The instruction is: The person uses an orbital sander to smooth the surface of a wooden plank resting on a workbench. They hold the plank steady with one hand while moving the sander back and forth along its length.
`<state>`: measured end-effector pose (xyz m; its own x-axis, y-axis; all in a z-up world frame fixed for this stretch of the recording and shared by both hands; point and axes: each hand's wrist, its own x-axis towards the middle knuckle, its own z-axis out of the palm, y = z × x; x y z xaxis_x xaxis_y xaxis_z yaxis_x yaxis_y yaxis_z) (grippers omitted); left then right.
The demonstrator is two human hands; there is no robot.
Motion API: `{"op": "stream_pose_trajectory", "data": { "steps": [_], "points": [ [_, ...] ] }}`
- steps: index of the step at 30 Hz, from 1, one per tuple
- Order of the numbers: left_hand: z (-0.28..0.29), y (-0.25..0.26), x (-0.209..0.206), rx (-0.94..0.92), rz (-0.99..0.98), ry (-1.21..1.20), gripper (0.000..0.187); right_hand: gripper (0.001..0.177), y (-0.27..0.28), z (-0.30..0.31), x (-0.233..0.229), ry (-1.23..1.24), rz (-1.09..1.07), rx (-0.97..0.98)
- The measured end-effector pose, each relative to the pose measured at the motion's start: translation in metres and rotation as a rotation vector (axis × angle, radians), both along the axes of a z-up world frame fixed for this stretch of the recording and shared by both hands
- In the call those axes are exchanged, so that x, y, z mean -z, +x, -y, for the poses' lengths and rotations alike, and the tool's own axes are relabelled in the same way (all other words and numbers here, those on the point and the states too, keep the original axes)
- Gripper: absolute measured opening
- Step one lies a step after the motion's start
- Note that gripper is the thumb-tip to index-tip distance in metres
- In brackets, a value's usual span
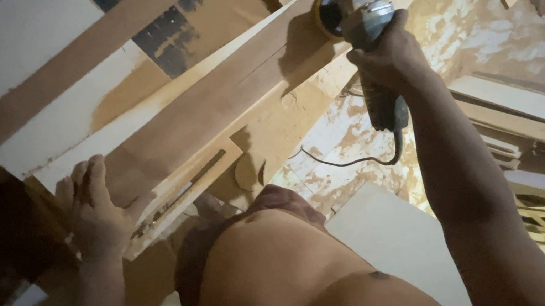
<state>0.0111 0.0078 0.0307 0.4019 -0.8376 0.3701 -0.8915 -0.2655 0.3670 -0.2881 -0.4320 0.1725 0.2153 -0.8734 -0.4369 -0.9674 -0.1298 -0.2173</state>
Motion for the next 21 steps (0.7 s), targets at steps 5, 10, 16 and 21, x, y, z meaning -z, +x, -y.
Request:
{"op": "stream_pose_trajectory", "data": {
  "steps": [5,10,16,21],
  "points": [
    [-0.003,0.001,0.002,0.022,0.03,0.036,0.102,0.071,-0.046,0.034,0.023,-0.089,0.053,0.11],
    [-0.006,0.004,0.022,-0.011,0.185,0.03,0.102,0.072,-0.152,0.04,0.077,-0.187,0.307,0.217],
    [0.08,-0.039,-0.066,0.002,0.156,0.093,0.1,0.037,-0.248,-0.049,0.121,-0.186,0.561,0.39],
    [0.164,-0.071,-0.038,0.14,0.186,0.272,0.107,0.037,-0.294,-0.137,0.173,0.013,0.464,0.836]
  ]
}}
